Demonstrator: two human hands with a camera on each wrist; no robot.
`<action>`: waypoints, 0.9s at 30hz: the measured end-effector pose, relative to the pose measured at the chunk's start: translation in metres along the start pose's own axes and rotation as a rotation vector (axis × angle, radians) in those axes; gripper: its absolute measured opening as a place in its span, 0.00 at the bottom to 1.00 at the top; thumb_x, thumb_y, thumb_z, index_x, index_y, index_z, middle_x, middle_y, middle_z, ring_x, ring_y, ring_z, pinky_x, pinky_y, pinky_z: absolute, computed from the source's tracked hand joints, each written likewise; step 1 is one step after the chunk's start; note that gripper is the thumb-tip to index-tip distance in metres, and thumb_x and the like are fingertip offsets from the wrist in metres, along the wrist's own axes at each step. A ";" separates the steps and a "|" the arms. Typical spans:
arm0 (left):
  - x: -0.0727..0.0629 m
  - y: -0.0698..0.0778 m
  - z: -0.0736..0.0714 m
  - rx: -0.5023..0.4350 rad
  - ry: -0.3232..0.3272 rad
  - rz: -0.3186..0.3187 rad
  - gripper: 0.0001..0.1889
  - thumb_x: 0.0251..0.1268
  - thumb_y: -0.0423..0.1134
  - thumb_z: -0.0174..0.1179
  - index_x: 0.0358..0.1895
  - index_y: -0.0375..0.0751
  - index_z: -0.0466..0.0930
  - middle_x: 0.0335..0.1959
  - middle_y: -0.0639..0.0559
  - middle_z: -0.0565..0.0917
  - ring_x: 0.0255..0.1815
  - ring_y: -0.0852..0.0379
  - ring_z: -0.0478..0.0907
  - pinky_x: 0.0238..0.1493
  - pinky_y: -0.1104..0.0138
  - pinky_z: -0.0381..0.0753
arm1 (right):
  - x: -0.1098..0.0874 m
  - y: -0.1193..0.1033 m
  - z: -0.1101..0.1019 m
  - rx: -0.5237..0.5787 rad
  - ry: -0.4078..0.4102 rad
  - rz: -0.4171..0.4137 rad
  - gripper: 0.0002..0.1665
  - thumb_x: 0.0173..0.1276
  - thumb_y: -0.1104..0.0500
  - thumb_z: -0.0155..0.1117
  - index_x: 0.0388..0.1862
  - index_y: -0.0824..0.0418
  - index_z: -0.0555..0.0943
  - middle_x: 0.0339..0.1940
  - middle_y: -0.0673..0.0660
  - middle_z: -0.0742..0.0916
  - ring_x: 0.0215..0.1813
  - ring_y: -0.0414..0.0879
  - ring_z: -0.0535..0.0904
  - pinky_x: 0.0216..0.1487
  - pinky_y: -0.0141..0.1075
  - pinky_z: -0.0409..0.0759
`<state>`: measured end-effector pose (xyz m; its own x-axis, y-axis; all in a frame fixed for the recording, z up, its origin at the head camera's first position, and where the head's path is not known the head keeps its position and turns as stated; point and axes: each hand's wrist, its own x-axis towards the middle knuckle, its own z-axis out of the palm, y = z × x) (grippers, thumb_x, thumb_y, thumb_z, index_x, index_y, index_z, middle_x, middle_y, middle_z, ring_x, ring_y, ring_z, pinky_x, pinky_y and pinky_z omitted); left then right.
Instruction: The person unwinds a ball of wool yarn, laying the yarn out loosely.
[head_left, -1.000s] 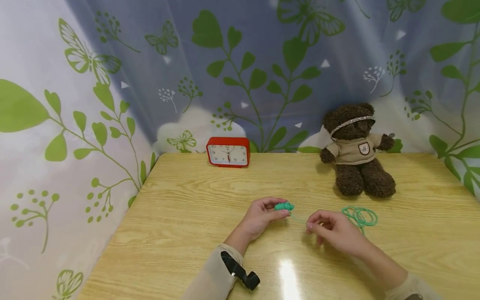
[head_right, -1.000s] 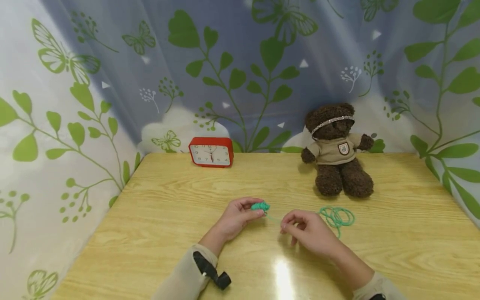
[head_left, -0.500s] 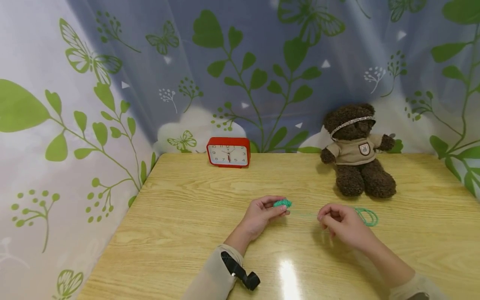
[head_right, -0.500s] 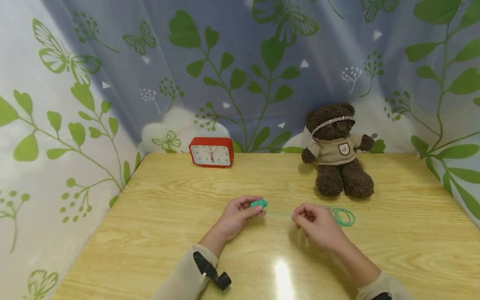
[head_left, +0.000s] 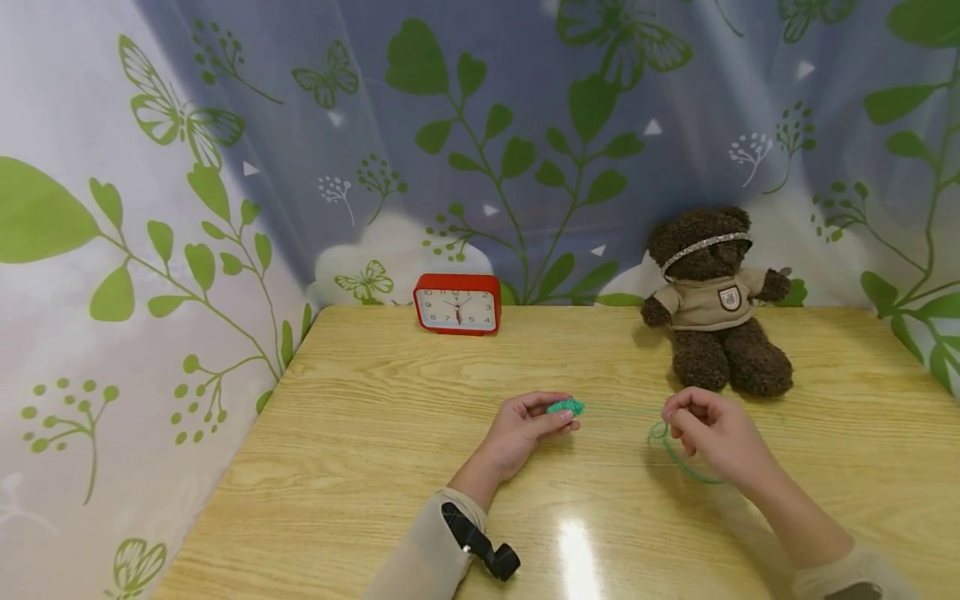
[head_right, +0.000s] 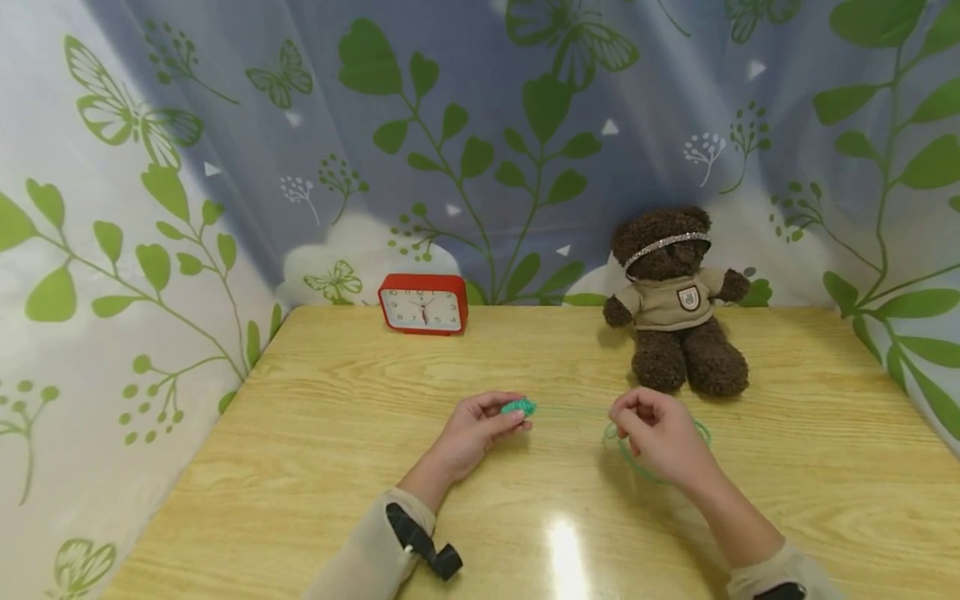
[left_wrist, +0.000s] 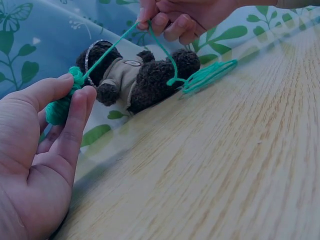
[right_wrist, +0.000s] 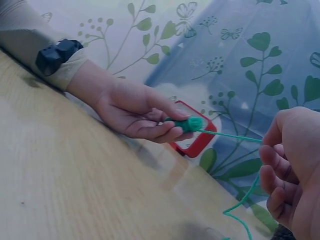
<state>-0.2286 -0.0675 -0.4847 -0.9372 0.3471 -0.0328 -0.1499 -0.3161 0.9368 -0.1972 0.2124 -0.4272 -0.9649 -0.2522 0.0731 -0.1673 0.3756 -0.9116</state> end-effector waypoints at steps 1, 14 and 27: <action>0.000 0.000 0.000 0.002 0.001 -0.001 0.19 0.68 0.24 0.60 0.60 0.24 0.76 0.41 0.51 0.85 0.39 0.60 0.88 0.51 0.69 0.87 | 0.000 0.000 -0.002 0.000 0.016 -0.007 0.14 0.80 0.59 0.52 0.44 0.71 0.77 0.25 0.56 0.80 0.22 0.49 0.72 0.25 0.40 0.77; -0.001 0.001 0.001 -0.016 0.012 0.000 0.18 0.67 0.22 0.59 0.59 0.22 0.76 0.41 0.48 0.84 0.38 0.59 0.88 0.49 0.70 0.88 | 0.000 -0.007 -0.019 0.041 0.144 -0.043 0.12 0.79 0.63 0.47 0.39 0.65 0.79 0.21 0.51 0.78 0.20 0.47 0.70 0.20 0.41 0.72; 0.000 -0.001 0.000 -0.005 0.011 0.006 0.18 0.67 0.22 0.59 0.59 0.22 0.76 0.40 0.50 0.85 0.37 0.61 0.88 0.46 0.72 0.88 | 0.000 -0.007 -0.034 0.113 0.210 -0.043 0.12 0.79 0.62 0.51 0.36 0.59 0.81 0.18 0.47 0.76 0.20 0.45 0.69 0.18 0.42 0.66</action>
<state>-0.2288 -0.0672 -0.4852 -0.9415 0.3355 -0.0314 -0.1461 -0.3223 0.9353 -0.2031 0.2396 -0.4067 -0.9804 -0.0707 0.1841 -0.1963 0.2638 -0.9444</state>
